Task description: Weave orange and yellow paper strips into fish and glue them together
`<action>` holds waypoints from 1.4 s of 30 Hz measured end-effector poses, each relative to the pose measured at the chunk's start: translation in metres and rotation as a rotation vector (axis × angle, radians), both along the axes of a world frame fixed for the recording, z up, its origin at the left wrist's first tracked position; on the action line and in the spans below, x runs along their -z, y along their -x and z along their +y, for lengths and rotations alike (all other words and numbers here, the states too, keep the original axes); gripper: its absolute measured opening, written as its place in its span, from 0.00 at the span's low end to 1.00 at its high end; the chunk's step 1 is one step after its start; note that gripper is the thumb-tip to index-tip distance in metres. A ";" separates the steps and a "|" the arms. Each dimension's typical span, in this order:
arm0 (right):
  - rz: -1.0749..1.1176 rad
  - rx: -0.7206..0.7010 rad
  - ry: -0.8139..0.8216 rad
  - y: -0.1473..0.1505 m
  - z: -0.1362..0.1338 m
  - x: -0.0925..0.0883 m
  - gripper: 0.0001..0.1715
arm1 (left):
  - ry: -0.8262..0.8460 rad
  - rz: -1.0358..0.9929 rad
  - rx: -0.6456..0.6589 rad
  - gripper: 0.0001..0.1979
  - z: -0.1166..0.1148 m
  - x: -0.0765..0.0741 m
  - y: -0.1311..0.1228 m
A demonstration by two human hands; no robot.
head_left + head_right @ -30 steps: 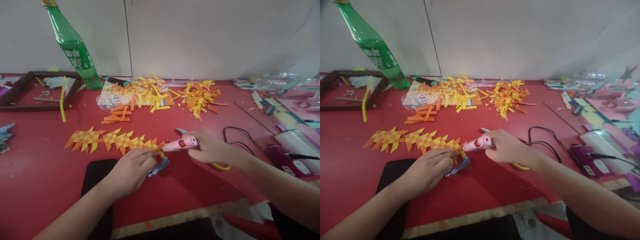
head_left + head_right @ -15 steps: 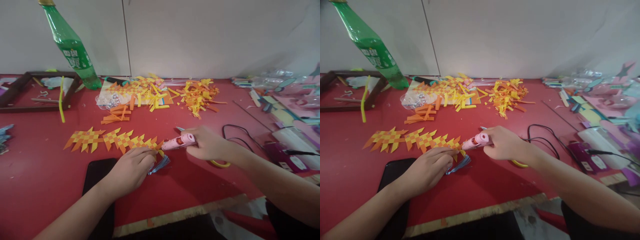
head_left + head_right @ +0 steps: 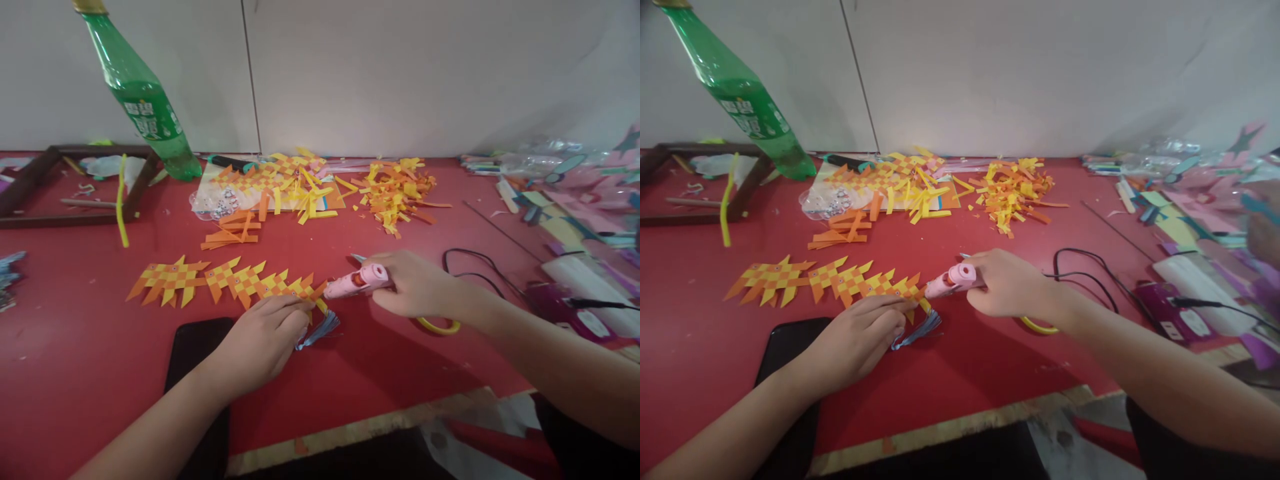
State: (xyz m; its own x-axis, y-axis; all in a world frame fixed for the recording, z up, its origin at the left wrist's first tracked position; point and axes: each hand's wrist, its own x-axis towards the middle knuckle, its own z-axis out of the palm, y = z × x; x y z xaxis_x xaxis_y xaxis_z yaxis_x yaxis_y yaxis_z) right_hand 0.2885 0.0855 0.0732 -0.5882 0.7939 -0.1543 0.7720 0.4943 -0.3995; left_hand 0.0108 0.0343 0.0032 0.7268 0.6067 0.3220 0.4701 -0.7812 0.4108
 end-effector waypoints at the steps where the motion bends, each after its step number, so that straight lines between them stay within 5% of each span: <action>1: 0.001 -0.002 0.001 0.000 0.000 0.000 0.07 | 0.004 0.005 0.000 0.11 0.000 0.000 0.000; 25: -0.052 -0.039 -0.052 0.005 0.008 -0.002 0.05 | 0.015 0.032 -0.007 0.11 0.000 0.000 0.000; 42: -0.039 -0.075 -0.024 0.005 0.007 -0.004 0.17 | 0.024 0.040 -0.012 0.11 0.000 0.002 0.000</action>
